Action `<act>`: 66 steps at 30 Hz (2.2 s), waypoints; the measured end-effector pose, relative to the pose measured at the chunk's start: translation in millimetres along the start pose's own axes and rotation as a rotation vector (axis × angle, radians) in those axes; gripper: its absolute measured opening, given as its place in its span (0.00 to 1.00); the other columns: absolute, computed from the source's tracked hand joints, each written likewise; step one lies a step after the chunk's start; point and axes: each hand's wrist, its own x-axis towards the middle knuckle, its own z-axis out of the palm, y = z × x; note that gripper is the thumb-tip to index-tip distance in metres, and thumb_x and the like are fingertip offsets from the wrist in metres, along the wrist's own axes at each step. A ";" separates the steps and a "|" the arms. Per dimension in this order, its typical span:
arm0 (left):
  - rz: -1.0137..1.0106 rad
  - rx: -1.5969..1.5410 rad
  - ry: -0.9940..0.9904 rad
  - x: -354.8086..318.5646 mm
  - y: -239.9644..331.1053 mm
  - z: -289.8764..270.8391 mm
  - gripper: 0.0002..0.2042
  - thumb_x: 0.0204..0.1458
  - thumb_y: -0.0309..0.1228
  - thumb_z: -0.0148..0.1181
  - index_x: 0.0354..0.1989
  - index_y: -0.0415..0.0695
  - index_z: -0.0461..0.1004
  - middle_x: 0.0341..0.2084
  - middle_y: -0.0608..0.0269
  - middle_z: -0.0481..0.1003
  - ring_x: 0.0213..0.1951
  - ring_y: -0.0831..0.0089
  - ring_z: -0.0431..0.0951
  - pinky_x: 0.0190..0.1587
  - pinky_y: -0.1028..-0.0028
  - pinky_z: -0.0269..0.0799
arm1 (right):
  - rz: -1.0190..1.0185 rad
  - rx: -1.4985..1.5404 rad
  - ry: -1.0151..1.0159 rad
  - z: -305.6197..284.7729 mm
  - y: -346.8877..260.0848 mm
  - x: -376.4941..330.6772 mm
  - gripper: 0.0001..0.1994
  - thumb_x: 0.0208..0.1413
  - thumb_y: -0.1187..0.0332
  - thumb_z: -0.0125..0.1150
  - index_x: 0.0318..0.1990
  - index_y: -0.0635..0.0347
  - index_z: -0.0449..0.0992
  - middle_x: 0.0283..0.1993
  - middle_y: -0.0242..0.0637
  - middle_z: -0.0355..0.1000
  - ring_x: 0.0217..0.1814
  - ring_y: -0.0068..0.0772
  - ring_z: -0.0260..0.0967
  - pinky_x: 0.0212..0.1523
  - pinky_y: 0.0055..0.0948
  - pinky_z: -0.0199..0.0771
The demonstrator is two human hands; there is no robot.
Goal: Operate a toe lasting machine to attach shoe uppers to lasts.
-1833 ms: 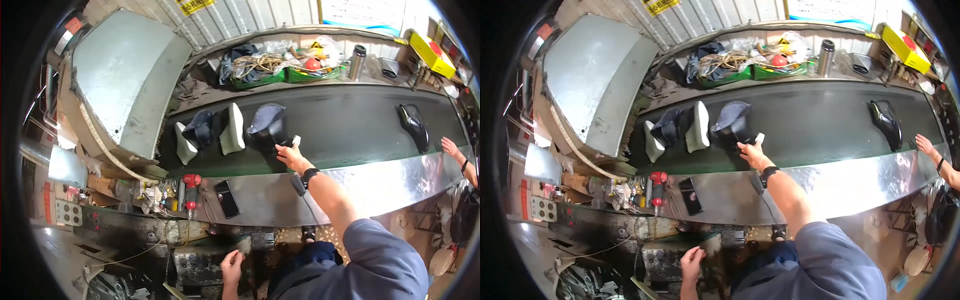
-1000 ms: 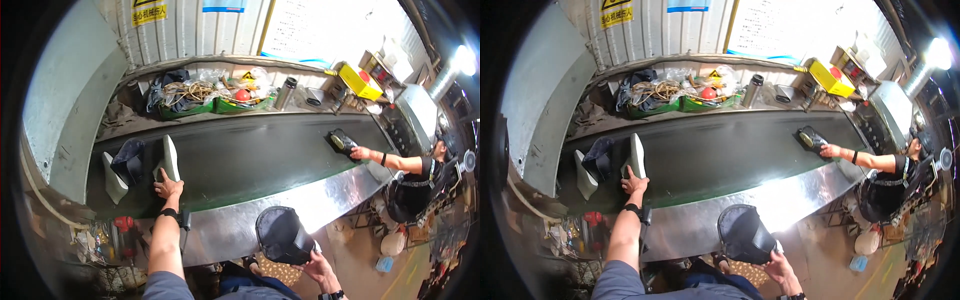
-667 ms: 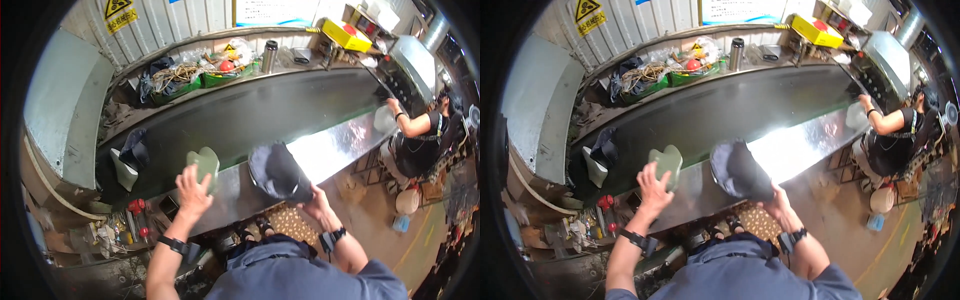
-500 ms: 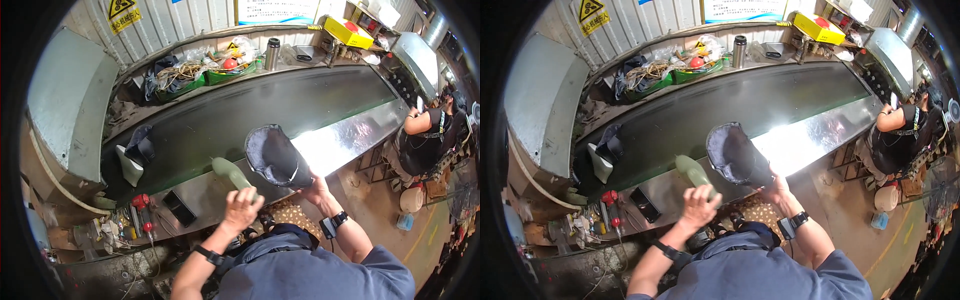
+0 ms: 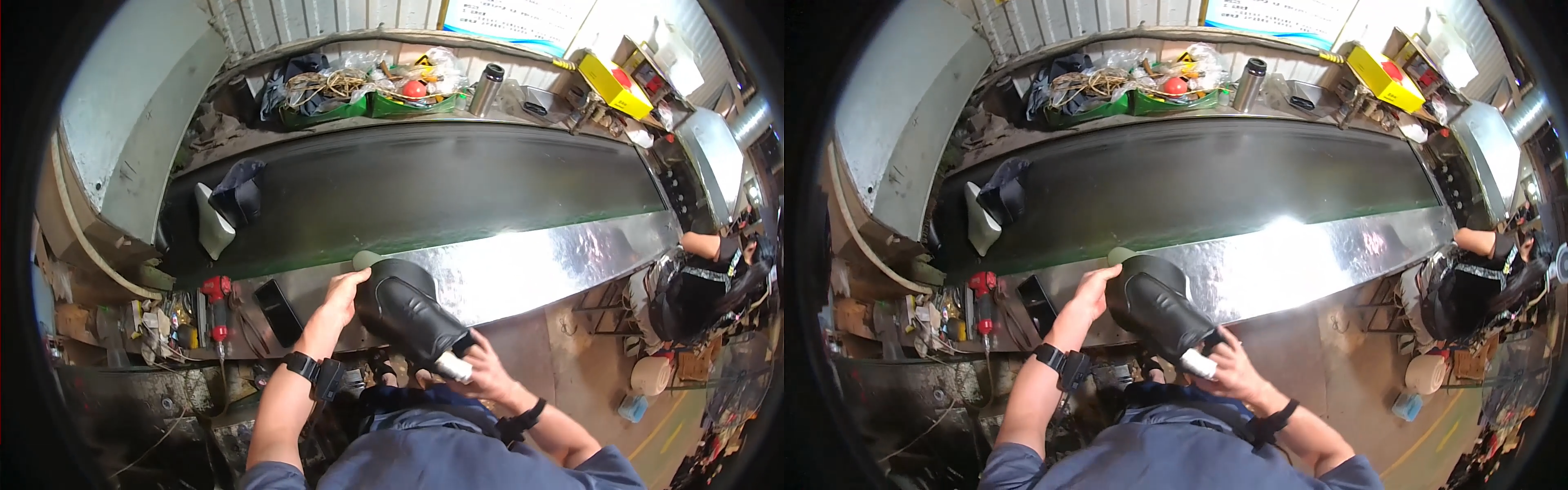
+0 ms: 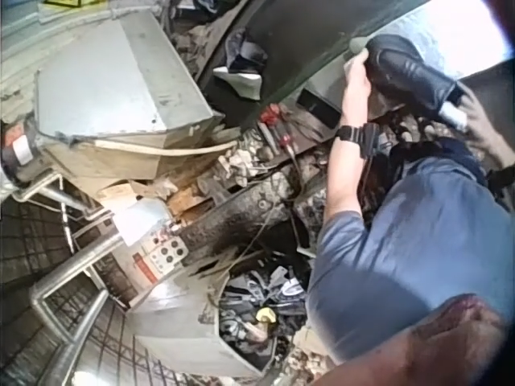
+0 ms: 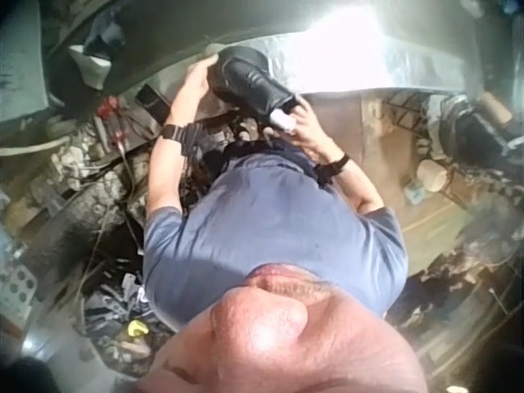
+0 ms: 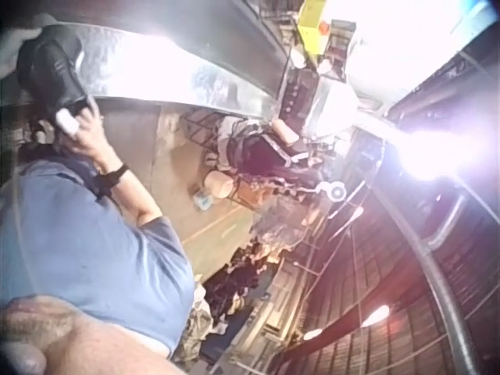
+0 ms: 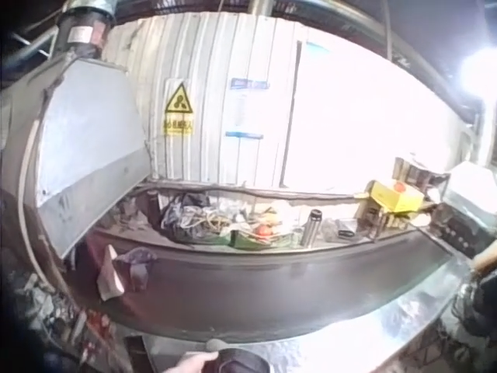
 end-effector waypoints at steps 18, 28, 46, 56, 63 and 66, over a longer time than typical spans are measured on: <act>0.397 0.497 0.454 27.0 -48.4 -1.9 0.25 0.49 0.43 0.69 0.48 0.35 0.77 0.40 0.57 0.80 0.42 0.69 0.77 0.49 0.67 0.71 | 0.366 0.342 -0.100 19.0 30.0 -8.2 0.48 0.47 0.67 0.75 0.72 0.68 0.50 0.76 0.59 0.46 0.78 0.60 0.44 0.78 0.51 0.36; 0.395 1.091 0.720 20.6 -53.2 56.7 0.36 0.38 0.54 0.73 0.47 0.34 0.75 0.43 0.41 0.79 0.48 0.47 0.79 0.53 0.57 0.74 | 0.148 0.398 -0.107 46.4 85.7 -39.6 0.49 0.43 0.69 0.75 0.73 0.64 0.51 0.76 0.54 0.48 0.79 0.57 0.43 0.76 0.60 0.37; 0.852 0.319 0.780 -225.2 -25.3 -18.2 0.12 0.46 0.31 0.72 0.36 0.38 0.80 0.29 0.67 0.79 0.31 0.78 0.76 0.37 0.74 0.74 | 1.096 1.171 -0.804 25.4 -15.4 130.5 0.54 0.55 0.50 0.70 0.76 0.65 0.36 0.80 0.54 0.37 0.82 0.45 0.32 0.76 0.40 0.38; 1.086 0.162 1.545 -522.9 -142.9 -121.7 0.16 0.45 0.39 0.71 0.33 0.37 0.79 0.25 0.62 0.79 0.30 0.74 0.77 0.37 0.71 0.72 | 0.242 1.281 -0.703 130.0 -308.4 92.5 0.21 0.62 0.77 0.62 0.62 0.70 0.70 0.56 0.36 0.75 0.57 0.24 0.70 0.60 0.25 0.68; 1.213 -0.797 1.152 -704.8 -213.7 -185.6 0.17 0.64 0.43 0.53 0.43 0.40 0.77 0.38 0.61 0.79 0.39 0.68 0.79 0.47 0.66 0.75 | 0.436 1.387 -1.072 181.1 -476.0 53.8 0.07 0.61 0.70 0.66 0.39 0.65 0.82 0.35 0.34 0.81 0.32 0.20 0.74 0.31 0.25 0.75; 1.283 -0.875 1.037 -710.0 -251.5 -208.3 0.23 0.66 0.49 0.46 0.52 0.42 0.76 0.45 0.58 0.80 0.46 0.63 0.80 0.53 0.62 0.76 | 0.581 1.498 -1.040 210.8 -523.2 39.9 0.05 0.60 0.72 0.65 0.39 0.63 0.82 0.36 0.36 0.81 0.32 0.23 0.76 0.32 0.27 0.78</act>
